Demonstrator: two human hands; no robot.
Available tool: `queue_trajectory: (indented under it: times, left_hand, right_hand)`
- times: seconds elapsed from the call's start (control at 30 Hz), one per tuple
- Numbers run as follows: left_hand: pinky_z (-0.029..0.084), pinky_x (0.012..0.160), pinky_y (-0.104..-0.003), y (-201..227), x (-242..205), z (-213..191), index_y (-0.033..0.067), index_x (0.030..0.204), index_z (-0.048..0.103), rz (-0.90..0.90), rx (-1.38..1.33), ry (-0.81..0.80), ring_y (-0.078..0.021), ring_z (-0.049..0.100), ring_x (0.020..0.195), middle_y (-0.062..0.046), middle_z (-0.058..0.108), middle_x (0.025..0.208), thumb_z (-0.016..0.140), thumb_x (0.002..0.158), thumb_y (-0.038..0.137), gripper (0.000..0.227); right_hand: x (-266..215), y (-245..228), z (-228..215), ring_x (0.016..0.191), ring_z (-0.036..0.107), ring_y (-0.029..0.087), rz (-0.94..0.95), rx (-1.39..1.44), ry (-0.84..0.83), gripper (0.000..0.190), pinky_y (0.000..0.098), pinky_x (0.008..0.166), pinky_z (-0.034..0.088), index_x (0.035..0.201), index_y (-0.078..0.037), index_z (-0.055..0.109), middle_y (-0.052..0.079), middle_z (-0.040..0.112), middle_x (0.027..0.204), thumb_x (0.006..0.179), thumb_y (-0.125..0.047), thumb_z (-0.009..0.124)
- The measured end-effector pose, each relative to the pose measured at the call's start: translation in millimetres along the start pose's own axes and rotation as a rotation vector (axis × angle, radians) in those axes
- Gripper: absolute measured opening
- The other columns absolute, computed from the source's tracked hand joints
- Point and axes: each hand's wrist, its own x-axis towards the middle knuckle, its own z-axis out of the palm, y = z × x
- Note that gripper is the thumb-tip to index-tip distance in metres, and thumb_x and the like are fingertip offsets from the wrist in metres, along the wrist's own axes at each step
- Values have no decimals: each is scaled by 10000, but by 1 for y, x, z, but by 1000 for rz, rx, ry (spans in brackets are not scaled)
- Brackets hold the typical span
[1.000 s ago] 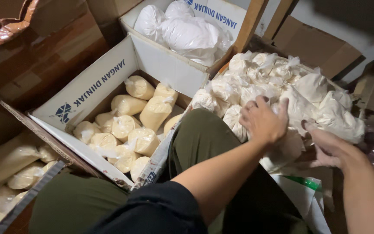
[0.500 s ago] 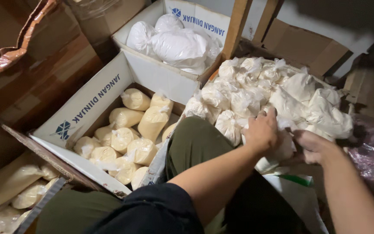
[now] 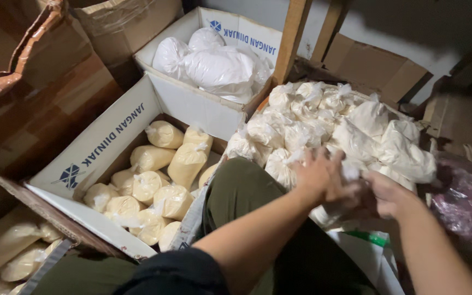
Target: The person transfers individually wrapped white packages from a large sack into a cardboard box. They pick up each package by hand and place it into the box, arranging them in rows.
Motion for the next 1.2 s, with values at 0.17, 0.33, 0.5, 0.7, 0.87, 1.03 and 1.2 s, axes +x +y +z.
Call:
queue_trajectory:
  times: [0.17, 0.33, 0.5, 0.7, 0.87, 1.03, 1.2]
  left_hand:
    - [273, 1084, -732, 7, -39, -3, 198, 1477, 431, 48, 64, 179, -478, 316, 1444, -219, 391, 1547, 775, 678, 608, 962]
    - [300, 1075, -724, 2, -31, 6, 168, 1496, 411, 62, 59, 276, -465, 367, 1418, -204, 423, 1540, 805, 698, 480, 943]
    - [303, 1071, -711, 13, -22, 4, 142, 1374, 449, 54, -52, 189, -533, 335, 1399, -230, 425, 1496, 768, 782, 353, 705]
    - [335, 1015, -749, 17, -13, -2, 175, 1427, 420, 109, 13, 113, -472, 379, 1421, -188, 478, 1475, 669, 811, 243, 667]
    - [312, 1035, -764, 10, -4, 8, 224, 1511, 366, 148, -32, 187, -470, 338, 1458, -182, 419, 1550, 543, 1012, 318, 538]
    - [327, 1038, -739, 6, -3, 2, 241, 1627, 162, 138, 17, 203, -467, 232, 1516, -144, 224, 1689, 726, 834, 359, 981]
    - [370, 1010, -731, 11, -4, -13, 273, 1642, 75, 126, 79, 106, -447, 197, 1531, -61, 127, 1724, 900, 652, 400, 1295]
  right_hand:
    - [22, 3, -30, 772, 680, 265, -37, -342, 324, 322, 471, 746, 579, 990, -65, 699, 126, 704, 910, 988, -375, 611]
    - [47, 12, -43, 709, 662, 230, -141, -150, 272, 216, 382, 606, 546, 913, -53, 746, 88, 716, 873, 883, -267, 746]
    - [66, 28, -48, 694, 622, 184, -184, 89, 294, 273, 339, 627, 521, 959, -107, 724, 27, 673, 855, 885, -358, 800]
    - [43, 6, -24, 756, 629, 196, -351, -31, 415, 255, 366, 660, 507, 1000, -71, 735, 53, 704, 892, 882, -286, 803]
    - [21, -26, 16, 759, 604, 199, -517, -73, 441, 211, 391, 615, 478, 1046, -30, 720, 67, 672, 892, 934, -208, 710]
    - [16, -44, 45, 797, 615, 96, -822, -252, 378, 267, 283, 676, 479, 1103, -16, 740, -3, 712, 912, 967, -210, 616]
    - [10, -56, 43, 751, 546, 159, -612, -247, 294, 312, 343, 608, 366, 1199, -72, 710, 27, 692, 930, 1016, -198, 492]
